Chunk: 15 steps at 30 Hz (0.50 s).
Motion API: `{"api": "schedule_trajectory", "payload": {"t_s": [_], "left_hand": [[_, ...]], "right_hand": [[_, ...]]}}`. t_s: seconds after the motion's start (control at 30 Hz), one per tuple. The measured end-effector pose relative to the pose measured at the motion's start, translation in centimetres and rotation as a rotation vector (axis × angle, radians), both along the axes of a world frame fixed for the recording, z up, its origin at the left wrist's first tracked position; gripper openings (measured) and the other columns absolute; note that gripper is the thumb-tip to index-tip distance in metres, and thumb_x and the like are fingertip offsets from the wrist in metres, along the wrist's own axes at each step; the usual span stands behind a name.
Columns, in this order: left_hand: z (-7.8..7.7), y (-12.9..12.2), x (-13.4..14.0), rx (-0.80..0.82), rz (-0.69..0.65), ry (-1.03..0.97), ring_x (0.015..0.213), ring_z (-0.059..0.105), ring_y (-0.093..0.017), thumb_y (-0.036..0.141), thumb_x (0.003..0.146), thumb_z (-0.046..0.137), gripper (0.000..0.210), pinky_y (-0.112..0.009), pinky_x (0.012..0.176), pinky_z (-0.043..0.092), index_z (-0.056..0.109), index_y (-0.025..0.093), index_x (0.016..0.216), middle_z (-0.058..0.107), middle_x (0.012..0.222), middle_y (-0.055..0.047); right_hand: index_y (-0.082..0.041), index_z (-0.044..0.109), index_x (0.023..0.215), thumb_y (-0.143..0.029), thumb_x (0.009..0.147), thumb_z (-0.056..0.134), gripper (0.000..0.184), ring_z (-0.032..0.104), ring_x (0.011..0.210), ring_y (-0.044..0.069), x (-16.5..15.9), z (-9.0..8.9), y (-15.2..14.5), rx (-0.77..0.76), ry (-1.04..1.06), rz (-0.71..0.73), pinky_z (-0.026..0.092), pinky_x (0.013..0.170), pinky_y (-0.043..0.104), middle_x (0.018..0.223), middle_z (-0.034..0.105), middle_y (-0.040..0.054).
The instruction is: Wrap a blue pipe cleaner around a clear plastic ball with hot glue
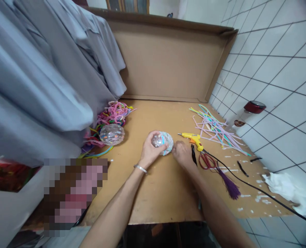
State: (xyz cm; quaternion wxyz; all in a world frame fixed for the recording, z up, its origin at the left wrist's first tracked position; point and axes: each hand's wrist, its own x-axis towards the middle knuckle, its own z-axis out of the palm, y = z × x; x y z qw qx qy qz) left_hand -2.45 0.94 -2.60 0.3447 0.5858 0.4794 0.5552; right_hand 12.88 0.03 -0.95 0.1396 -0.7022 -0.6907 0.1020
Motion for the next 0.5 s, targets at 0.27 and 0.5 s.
{"api": "schedule_trajectory", "payload": {"t_s": [0.27, 0.5], "left_hand": [[-1.0, 0.4, 0.0, 0.057, -0.033, 0.039, 0.111, 0.061, -0.025, 0.024, 0.061, 0.076, 0.046, -0.039, 0.101, 0.046, 0.059, 0.02, 0.104, 0.063, 0.117, -0.008], [-0.8, 0.7, -0.8, -0.011, -0.119, 0.008, 0.106, 0.063, -0.024, 0.027, 0.06, 0.076, 0.049, -0.037, 0.097, 0.048, 0.057, 0.019, 0.105, 0.063, 0.118, -0.008]], "right_hand": [[-0.018, 0.067, 0.088, -0.036, 0.073, 0.06, 0.025, 0.059, 0.051, 0.013, 2.2, 1.0, 0.3, 0.233, 1.098, 0.059, 0.047, 0.051, 0.025, 0.062, 0.067, -0.0008], [-0.021, 0.069, 0.082, -0.036, 0.052, 0.084, 0.037, 0.071, 0.071, 0.017, 2.2, 2.4, 0.0, 0.135, 1.441, 0.201, 0.058, 0.074, 0.033, 0.078, 0.076, 0.0032]]}}
